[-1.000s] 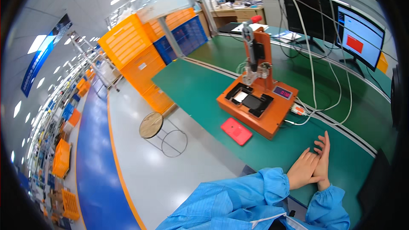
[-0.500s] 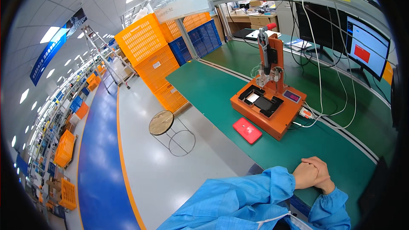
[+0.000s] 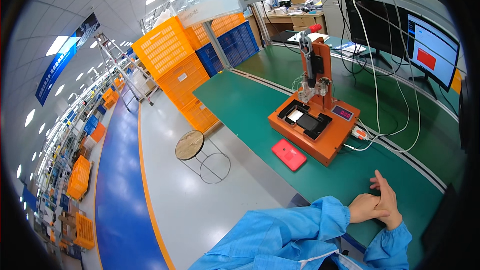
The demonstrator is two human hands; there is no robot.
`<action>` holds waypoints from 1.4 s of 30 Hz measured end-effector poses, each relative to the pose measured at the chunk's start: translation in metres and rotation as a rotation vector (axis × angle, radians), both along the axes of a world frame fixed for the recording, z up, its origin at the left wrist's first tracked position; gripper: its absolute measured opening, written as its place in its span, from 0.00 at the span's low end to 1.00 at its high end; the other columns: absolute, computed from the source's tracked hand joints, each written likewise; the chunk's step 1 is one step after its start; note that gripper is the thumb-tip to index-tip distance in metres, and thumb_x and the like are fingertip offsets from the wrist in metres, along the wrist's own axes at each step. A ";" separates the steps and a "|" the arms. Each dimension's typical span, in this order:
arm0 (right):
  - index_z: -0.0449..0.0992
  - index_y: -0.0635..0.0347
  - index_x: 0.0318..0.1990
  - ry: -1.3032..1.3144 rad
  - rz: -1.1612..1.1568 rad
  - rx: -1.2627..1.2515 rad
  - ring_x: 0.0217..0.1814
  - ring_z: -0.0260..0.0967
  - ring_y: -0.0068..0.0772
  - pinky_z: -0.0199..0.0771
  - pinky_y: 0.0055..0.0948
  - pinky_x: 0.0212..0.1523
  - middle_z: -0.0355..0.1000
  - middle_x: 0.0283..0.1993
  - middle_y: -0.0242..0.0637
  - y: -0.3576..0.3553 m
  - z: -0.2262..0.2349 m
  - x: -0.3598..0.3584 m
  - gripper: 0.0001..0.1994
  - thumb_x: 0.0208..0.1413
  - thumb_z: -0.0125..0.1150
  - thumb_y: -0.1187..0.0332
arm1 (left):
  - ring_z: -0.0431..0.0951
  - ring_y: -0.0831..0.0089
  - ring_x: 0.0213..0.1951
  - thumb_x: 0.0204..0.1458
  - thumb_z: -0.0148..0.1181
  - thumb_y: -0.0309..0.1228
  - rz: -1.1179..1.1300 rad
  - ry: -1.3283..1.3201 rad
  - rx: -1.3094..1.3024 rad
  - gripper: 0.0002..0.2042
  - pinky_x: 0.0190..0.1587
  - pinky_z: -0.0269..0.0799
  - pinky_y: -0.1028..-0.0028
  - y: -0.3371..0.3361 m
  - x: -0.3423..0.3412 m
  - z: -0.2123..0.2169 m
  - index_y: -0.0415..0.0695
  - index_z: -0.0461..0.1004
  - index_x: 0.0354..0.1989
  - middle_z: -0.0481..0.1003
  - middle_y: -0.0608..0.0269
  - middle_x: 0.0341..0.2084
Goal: The person peels a protective film from a phone, places the phone into a pressing fixture, and presses it with a manual lever press. The person then sets the phone on the table and repositions a black mat on the workbench.
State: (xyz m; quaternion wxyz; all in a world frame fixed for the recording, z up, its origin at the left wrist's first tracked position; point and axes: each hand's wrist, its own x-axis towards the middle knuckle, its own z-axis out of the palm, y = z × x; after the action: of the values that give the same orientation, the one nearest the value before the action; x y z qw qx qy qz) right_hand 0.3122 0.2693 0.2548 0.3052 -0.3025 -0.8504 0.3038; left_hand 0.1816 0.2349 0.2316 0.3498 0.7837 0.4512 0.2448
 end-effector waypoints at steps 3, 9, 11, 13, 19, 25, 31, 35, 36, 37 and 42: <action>0.54 0.57 0.67 0.006 -0.109 -0.001 0.43 0.68 0.36 0.68 0.31 0.46 0.67 0.51 0.44 0.004 -0.003 0.005 0.40 0.41 0.62 0.71 | 0.76 0.65 0.33 0.54 0.58 0.42 0.062 -0.401 -0.085 0.19 0.34 0.70 0.67 -0.001 -0.004 -0.014 0.36 0.71 0.41 0.75 0.56 0.29; 0.56 0.58 0.66 0.508 -0.347 -0.198 0.41 0.66 0.26 0.66 0.26 0.45 0.68 0.46 0.38 0.018 -0.010 0.013 0.31 0.51 0.52 0.76 | 0.72 0.75 0.45 0.54 0.60 0.33 0.053 -0.872 -0.669 0.19 0.44 0.72 0.75 0.017 -0.003 -0.025 0.42 0.65 0.52 0.71 0.62 0.43; 0.60 0.59 0.63 0.438 -0.366 -0.194 0.39 0.66 0.25 0.67 0.26 0.43 0.68 0.44 0.37 0.021 -0.016 0.014 0.27 0.53 0.52 0.74 | 0.72 0.75 0.45 0.54 0.60 0.35 -0.091 -0.922 -0.672 0.20 0.43 0.72 0.76 0.019 0.017 -0.013 0.41 0.65 0.52 0.72 0.62 0.43; 0.63 0.60 0.61 0.361 -0.378 -0.184 0.38 0.66 0.25 0.67 0.25 0.41 0.69 0.41 0.37 0.027 -0.019 0.017 0.24 0.55 0.52 0.73 | 0.72 0.76 0.45 0.53 0.59 0.36 -0.040 -0.839 -0.725 0.22 0.43 0.71 0.76 0.031 0.022 0.004 0.42 0.63 0.54 0.71 0.63 0.45; 0.70 0.64 0.51 0.279 -0.472 -0.294 0.32 0.66 0.23 0.68 0.23 0.33 0.70 0.33 0.35 0.039 -0.024 0.026 0.15 0.58 0.53 0.71 | 0.71 0.75 0.47 0.52 0.60 0.38 -0.076 -0.915 -0.769 0.25 0.43 0.70 0.74 0.054 0.026 -0.009 0.42 0.61 0.55 0.70 0.62 0.45; 0.73 0.64 0.46 0.251 -0.493 -0.284 0.32 0.69 0.24 0.72 0.23 0.34 0.72 0.33 0.37 0.031 -0.018 0.025 0.12 0.56 0.54 0.71 | 0.70 0.77 0.44 0.50 0.63 0.31 -0.187 -1.046 -0.702 0.14 0.49 0.66 0.76 0.051 0.023 -0.019 0.40 0.70 0.42 0.71 0.65 0.39; 0.75 0.58 0.49 0.222 -0.375 -0.405 0.41 0.75 0.32 0.75 0.29 0.41 0.76 0.41 0.38 0.025 0.002 0.021 0.14 0.59 0.53 0.64 | 0.72 0.75 0.43 0.49 0.65 0.31 -0.070 -0.874 -0.745 0.17 0.46 0.69 0.74 0.052 0.018 -0.016 0.36 0.70 0.43 0.72 0.61 0.39; 0.73 0.55 0.52 0.298 -0.139 -0.758 0.44 0.71 0.27 0.73 0.28 0.44 0.74 0.45 0.36 0.034 -0.021 0.013 0.18 0.64 0.47 0.55 | 0.73 0.73 0.31 0.52 0.62 0.33 0.130 -0.815 -0.536 0.16 0.34 0.70 0.76 0.048 0.008 -0.022 0.34 0.69 0.42 0.72 0.60 0.29; 0.73 0.56 0.51 0.258 -0.141 -0.743 0.42 0.72 0.29 0.73 0.29 0.42 0.75 0.43 0.37 0.036 -0.014 0.012 0.18 0.63 0.49 0.54 | 0.73 0.72 0.31 0.53 0.62 0.32 0.123 -0.799 -0.507 0.15 0.34 0.70 0.76 0.049 0.003 -0.022 0.34 0.70 0.41 0.73 0.60 0.30; 0.73 0.57 0.51 0.214 -0.133 -0.736 0.40 0.72 0.30 0.73 0.29 0.41 0.75 0.41 0.38 0.038 -0.010 0.011 0.19 0.62 0.50 0.54 | 0.73 0.72 0.34 0.53 0.60 0.30 0.113 -0.866 -0.507 0.13 0.35 0.71 0.75 0.048 0.003 -0.019 0.34 0.69 0.42 0.72 0.59 0.37; 0.71 0.62 0.50 0.201 -0.439 -0.182 0.40 0.74 0.34 0.74 0.31 0.41 0.76 0.38 0.42 0.035 -0.015 0.033 0.21 0.59 0.54 0.53 | 0.64 0.68 0.58 0.52 0.57 0.22 0.015 -1.036 -0.726 0.28 0.56 0.64 0.71 0.053 0.028 0.000 0.34 0.55 0.62 0.60 0.52 0.60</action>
State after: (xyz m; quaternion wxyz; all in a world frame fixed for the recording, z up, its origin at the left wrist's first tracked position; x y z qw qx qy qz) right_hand 0.3450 0.3039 0.2398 0.4184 -0.4743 -0.6989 0.3340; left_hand 0.2092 0.2878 0.2319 0.7647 0.3916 0.2831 0.4263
